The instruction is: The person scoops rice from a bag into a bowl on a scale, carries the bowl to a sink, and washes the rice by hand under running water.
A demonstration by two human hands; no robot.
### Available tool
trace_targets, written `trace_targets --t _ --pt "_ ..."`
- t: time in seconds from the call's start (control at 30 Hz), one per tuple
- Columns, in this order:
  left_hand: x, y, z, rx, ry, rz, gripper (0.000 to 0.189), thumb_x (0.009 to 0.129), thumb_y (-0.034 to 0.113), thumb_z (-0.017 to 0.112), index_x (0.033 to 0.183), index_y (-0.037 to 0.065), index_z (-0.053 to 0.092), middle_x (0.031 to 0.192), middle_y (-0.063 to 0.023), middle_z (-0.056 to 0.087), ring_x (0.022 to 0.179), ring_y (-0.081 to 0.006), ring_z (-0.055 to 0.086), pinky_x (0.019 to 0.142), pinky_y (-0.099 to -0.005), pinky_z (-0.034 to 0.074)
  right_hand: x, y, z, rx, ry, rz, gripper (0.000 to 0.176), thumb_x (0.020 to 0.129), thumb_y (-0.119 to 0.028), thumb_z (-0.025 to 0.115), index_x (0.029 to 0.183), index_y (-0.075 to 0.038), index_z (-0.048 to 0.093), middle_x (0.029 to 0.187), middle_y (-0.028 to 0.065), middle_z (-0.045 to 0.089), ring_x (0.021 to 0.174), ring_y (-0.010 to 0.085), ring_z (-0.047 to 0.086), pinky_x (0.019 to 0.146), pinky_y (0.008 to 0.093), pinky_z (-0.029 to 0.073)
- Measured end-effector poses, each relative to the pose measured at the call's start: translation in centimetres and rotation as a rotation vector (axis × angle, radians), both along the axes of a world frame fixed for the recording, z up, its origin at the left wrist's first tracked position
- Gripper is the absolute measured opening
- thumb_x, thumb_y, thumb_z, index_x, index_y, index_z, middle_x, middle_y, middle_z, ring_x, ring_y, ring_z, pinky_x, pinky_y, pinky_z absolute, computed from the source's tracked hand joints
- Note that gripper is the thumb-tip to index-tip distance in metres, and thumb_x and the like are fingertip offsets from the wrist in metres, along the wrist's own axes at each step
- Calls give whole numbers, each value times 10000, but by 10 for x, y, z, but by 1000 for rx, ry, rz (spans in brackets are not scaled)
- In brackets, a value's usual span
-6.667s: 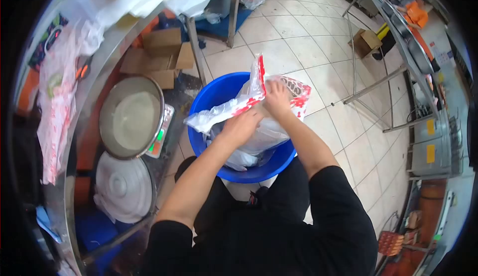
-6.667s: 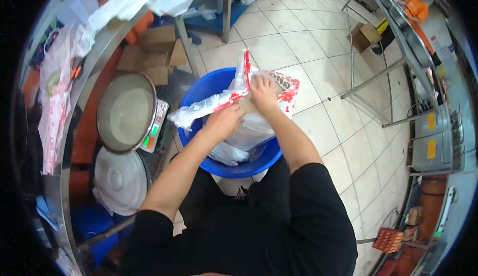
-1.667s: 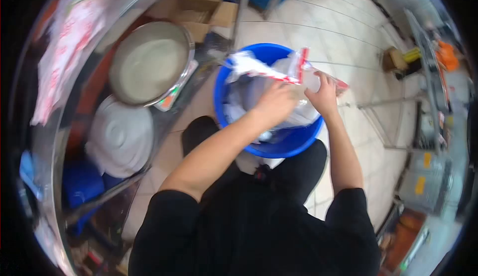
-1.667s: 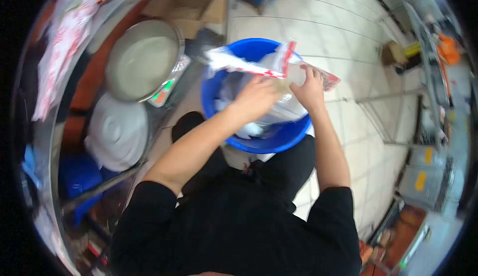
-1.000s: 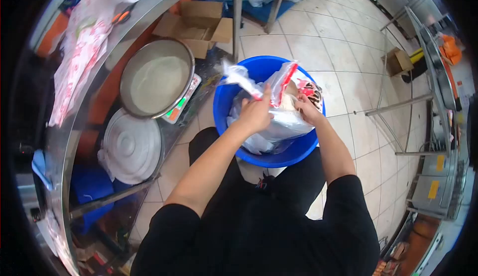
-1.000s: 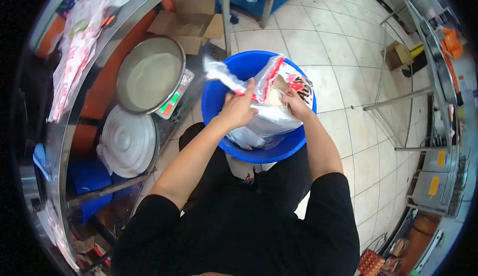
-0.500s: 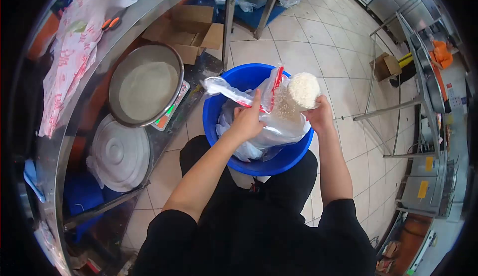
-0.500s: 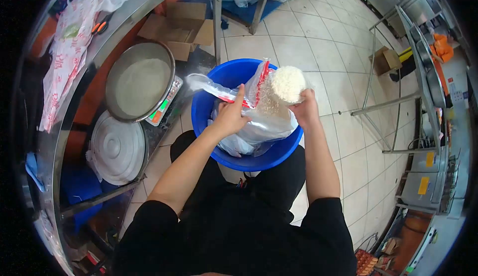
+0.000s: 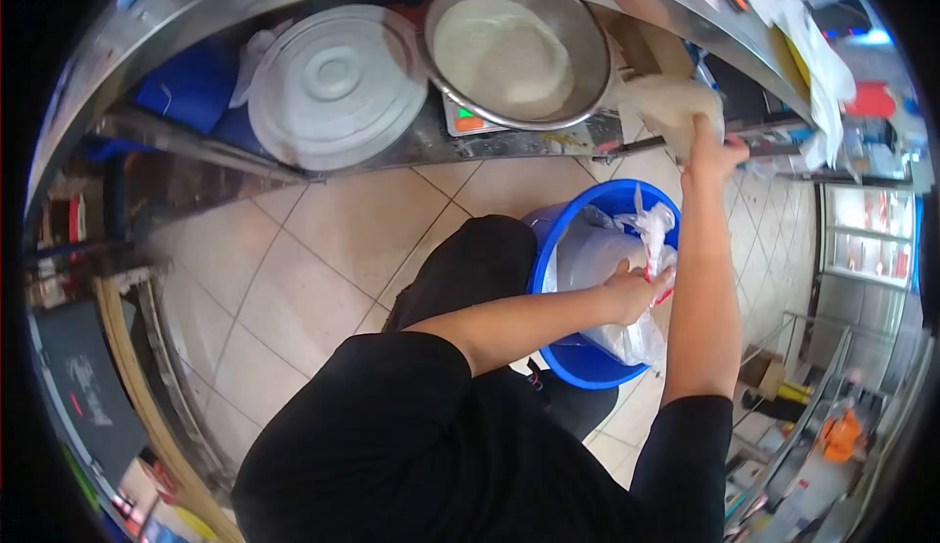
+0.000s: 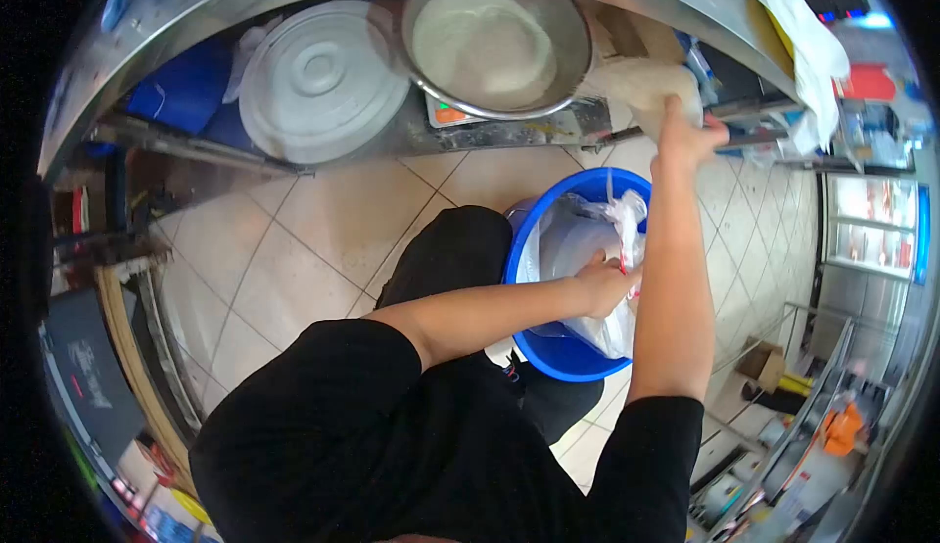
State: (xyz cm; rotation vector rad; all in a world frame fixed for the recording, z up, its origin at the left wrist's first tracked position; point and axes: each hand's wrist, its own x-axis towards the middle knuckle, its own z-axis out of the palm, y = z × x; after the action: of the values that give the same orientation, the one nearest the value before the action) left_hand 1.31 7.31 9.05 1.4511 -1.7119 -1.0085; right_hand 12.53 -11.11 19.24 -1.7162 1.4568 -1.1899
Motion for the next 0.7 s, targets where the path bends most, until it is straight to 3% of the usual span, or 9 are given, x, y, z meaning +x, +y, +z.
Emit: trace_targets --t 0.03,0.13,0.23,0.3,0.33,0.37,0.43,0.47,0.7 --pt "-1 2 -1 2 10 28 940 844 24 552 1635 90 48 1265 -314 617 1278 -414 550 1137 -657 247 29 -3 -4 2 10 28 778 715 -318 867 1279 -80 387 1288 226 472 1113 403 553 862 500 514" --pt "-5 9 -8 -86 -4 137 439 777 11 608 1195 122 681 1118 -148 704 1203 -287 595 1003 -546 341 92 14 -4 -555 536 18 887 693 -389 879 1316 -24 365 1334 278 449 1130 425 547 892 463 508" --pt "-2 10 -7 -50 -41 109 469 771 -4 608 1211 136 685 1134 -146 697 1202 -288 595 990 -540 348 131 23 14 -531 567 105 978 689 -431 877 1359 30 334 1362 328 425 1204 458 511 956 502 493" --pt "7 10 -3 -27 -21 83 568 782 -6 602 1333 128 594 1164 -145 687 1216 -310 588 1023 -568 334 154 26 23 92 208 -177 954 699 -428 873 1376 16 369 1392 310 418 1285 428 475 1003 535 482" --pt "12 11 -1 11 -1 15 721 814 9 600 1484 120 356 1222 -216 650 1252 -357 567 1081 -609 292 154 20 18 98 213 -163 954 699 -428 873 1376 16 369 1392 310 418 1285 428 475 1003 535 482" --pt "17 12 0 50 19 -57 927 846 23 598 1634 111 118 1280 -286 612 1288 -403 546 1140 -650 251 145 13 16 364 -32 96 839 784 -416 783 1397 -8 380 1417 260 420 1315 410 457 1005 576 472" --pt "16 11 -8 66 49 -90 909 850 29 605 1630 101 144 1315 -286 592 1294 -402 542 1143 -653 249 121 9 16 878 -543 600 621 956 -393 604 1437 -56 402 1466 159 425 1376 374 420 1009 656 453" --pt "14 11 -10 55 58 -67 910 850 28 604 1630 96 140 1325 -283 587 1292 -401 543 1145 -651 246 111 16 15 840 -600 621 556 998 -329 491 1482 -87 364 1476 149 419 1405 379 390 1033 689 432" --pt "17 7 -14 116 -23 -87 947 826 36 613 1627 67 108 1311 -266 605 1288 -392 547 1158 -645 210 -4 18 11 922 -951 351 662 904 -177 593 1494 -44 325 1532 191 332 1433 435 330 1153 683 324"
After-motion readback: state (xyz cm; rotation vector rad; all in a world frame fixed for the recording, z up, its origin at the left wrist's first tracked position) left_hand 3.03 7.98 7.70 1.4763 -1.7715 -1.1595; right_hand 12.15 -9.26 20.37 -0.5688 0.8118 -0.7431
